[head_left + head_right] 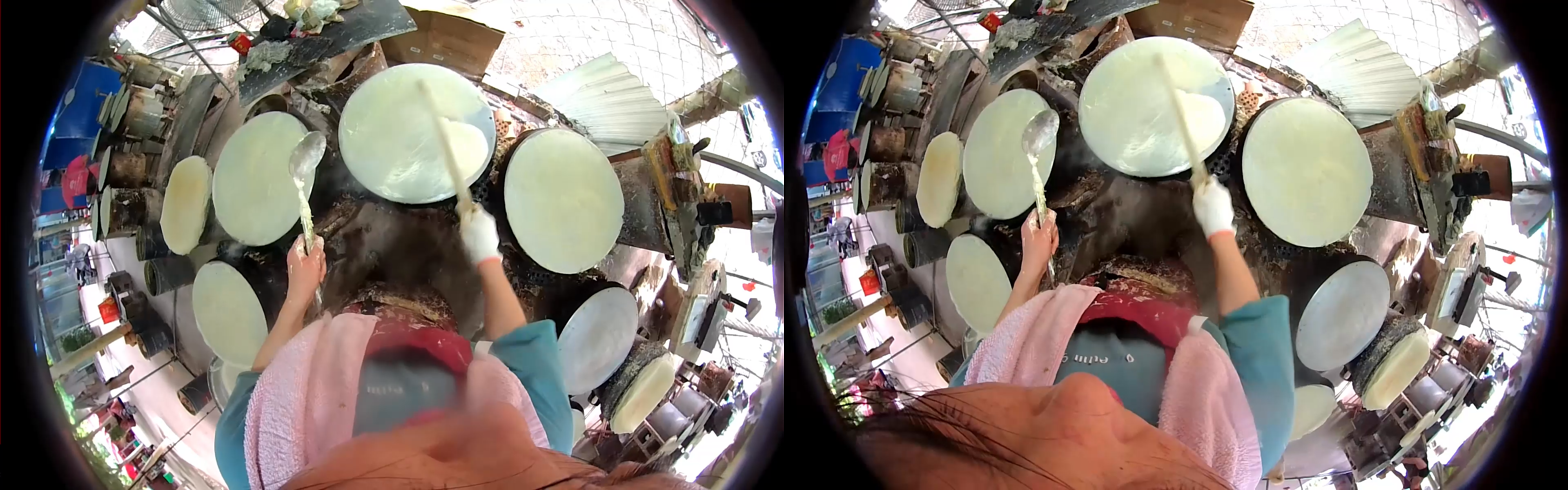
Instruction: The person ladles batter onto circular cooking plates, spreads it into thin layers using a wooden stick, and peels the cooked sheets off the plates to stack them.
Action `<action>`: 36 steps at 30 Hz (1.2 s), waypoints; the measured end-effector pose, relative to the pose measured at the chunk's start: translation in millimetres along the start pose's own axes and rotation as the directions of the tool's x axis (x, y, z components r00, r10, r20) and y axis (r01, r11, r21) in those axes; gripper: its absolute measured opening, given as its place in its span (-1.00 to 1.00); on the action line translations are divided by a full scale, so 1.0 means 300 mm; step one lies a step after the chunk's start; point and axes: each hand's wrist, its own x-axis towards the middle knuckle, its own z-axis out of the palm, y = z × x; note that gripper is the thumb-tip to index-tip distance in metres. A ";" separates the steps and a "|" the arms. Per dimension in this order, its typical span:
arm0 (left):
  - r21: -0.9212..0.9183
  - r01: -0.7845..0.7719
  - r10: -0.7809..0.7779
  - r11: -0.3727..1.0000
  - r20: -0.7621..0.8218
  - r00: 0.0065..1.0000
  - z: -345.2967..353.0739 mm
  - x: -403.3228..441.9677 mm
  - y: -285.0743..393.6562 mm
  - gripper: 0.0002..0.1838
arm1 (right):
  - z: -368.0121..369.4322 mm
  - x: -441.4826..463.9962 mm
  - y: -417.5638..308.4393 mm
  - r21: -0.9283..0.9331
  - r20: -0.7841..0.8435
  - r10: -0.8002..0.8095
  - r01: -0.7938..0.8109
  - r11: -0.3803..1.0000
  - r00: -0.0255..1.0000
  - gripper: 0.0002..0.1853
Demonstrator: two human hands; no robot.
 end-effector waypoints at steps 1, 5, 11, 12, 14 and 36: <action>0.017 -0.018 0.018 1.000 -0.001 1.000 0.007 0.003 0.003 -0.83 | 0.033 -0.069 0.041 0.010 0.048 -0.065 0.065 0.998 0.997 -0.61; -0.002 0.005 -0.005 1.000 0.006 1.000 0.020 0.018 -0.010 -0.82 | -0.023 -0.109 0.077 -0.132 0.033 0.113 -0.108 0.985 0.993 -0.30; 0.003 0.035 -0.035 0.999 -0.010 0.999 0.024 0.002 -0.031 -0.86 | -0.113 0.404 -0.113 -0.317 -0.168 0.143 -0.191 0.929 0.975 -0.32; 0.006 0.033 -0.033 0.999 -0.014 0.999 0.026 0.000 -0.040 -0.86 | -0.115 0.459 -0.153 -0.255 -0.248 0.113 -0.177 0.950 0.962 -0.35; 0.001 0.057 -0.057 0.998 -0.007 0.998 0.035 -0.013 -0.034 -0.86 | -0.179 0.436 -0.293 -0.165 -0.104 0.070 -0.087 0.982 0.992 -0.44; -0.005 -0.194 0.170 0.981 0.505 0.846 0.599 0.679 0.285 -0.80 | -0.196 -0.148 -0.010 0.725 0.478 0.283 -0.555 0.407 0.832 -0.70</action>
